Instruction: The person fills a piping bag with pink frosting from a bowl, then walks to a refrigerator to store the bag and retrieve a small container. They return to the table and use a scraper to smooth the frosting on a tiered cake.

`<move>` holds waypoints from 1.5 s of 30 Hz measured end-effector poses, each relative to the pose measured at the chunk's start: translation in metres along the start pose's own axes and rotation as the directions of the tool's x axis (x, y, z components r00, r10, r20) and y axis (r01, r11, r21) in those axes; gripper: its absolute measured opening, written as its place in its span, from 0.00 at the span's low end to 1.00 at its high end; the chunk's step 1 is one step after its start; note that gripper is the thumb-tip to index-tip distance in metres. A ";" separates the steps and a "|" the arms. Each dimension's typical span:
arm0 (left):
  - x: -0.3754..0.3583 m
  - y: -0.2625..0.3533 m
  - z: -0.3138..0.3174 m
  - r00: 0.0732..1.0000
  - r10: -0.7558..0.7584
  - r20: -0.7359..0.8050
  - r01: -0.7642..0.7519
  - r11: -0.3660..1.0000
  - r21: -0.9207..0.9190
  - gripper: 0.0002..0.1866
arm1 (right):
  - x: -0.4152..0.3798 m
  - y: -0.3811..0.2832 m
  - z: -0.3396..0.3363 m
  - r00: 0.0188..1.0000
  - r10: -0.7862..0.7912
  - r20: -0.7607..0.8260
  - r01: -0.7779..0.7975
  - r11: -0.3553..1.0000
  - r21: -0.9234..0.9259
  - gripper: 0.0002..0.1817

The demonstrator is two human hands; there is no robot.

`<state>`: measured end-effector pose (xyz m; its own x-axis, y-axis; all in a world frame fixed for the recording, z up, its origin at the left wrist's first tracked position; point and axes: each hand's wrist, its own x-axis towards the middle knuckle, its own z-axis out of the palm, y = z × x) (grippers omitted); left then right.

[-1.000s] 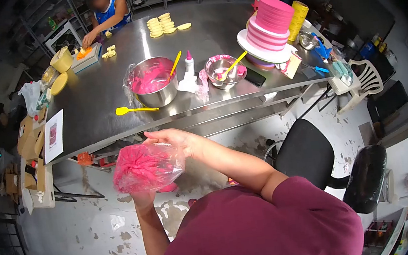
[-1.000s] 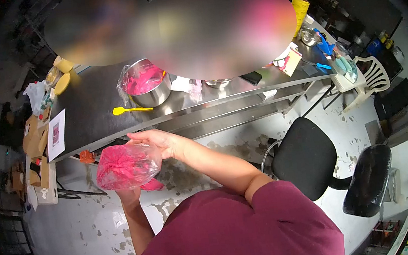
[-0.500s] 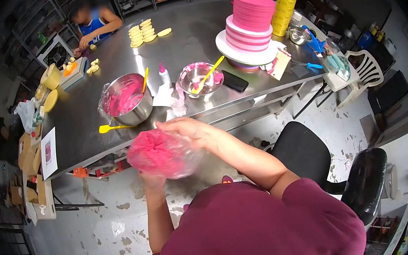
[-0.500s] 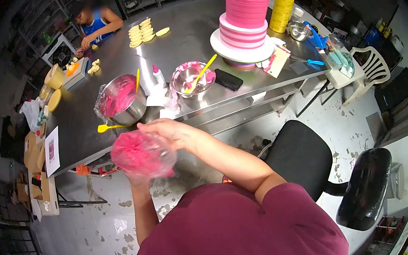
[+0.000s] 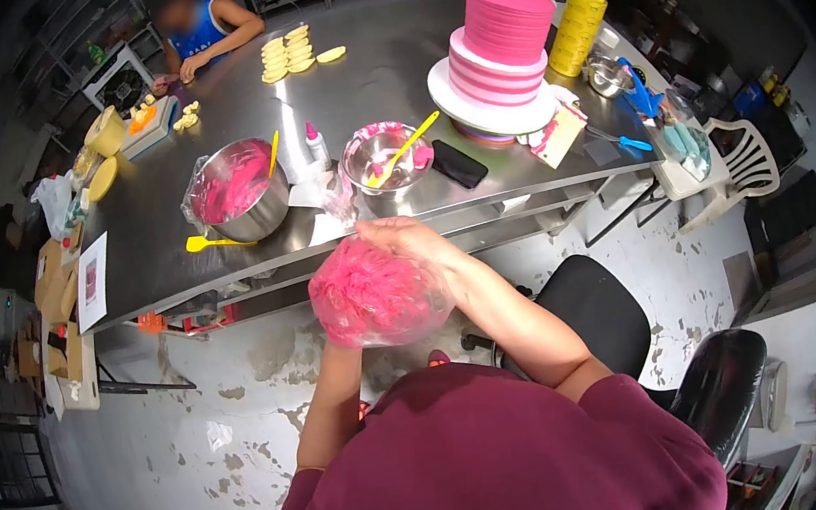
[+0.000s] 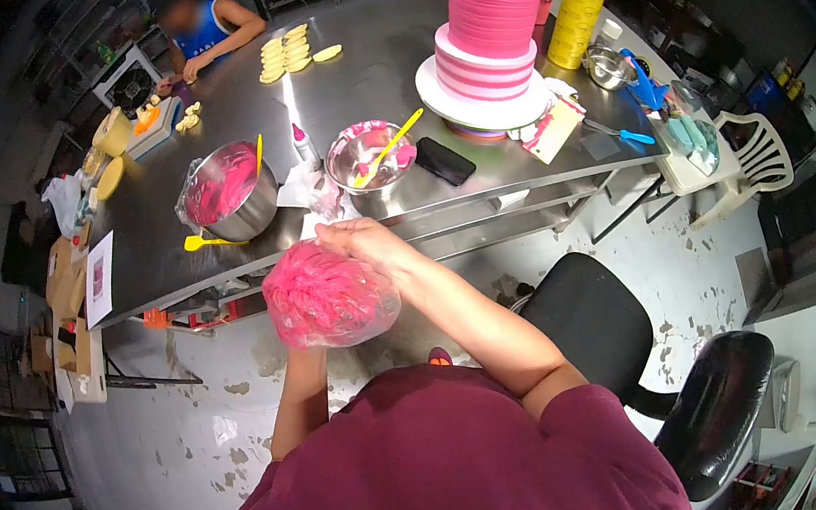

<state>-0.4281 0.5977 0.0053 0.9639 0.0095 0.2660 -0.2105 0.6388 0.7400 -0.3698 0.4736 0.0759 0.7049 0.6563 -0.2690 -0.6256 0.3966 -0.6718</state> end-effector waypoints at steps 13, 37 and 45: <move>0.003 -0.021 -0.005 0.999 0.035 0.021 -0.039 0.974 0.224 0.25 | -0.015 -0.001 -0.025 0.997 -0.074 -0.004 0.074 0.995 0.073 0.09; 0.001 0.029 0.070 0.999 0.040 0.011 -0.041 0.886 0.463 0.37 | 0.014 0.010 -0.069 0.986 0.050 0.158 -0.112 0.905 0.410 0.15; 0.013 0.015 0.025 0.990 0.127 0.065 -0.142 0.830 0.540 0.28 | -0.011 -0.003 -0.055 0.985 -0.030 0.172 -0.024 0.953 0.301 0.14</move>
<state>-0.4233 0.5881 0.0355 0.9169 0.0402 0.3972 -0.3991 0.1137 0.9098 -0.3571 0.4299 0.0424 0.6549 0.7451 -0.1259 -0.7141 0.5556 -0.4260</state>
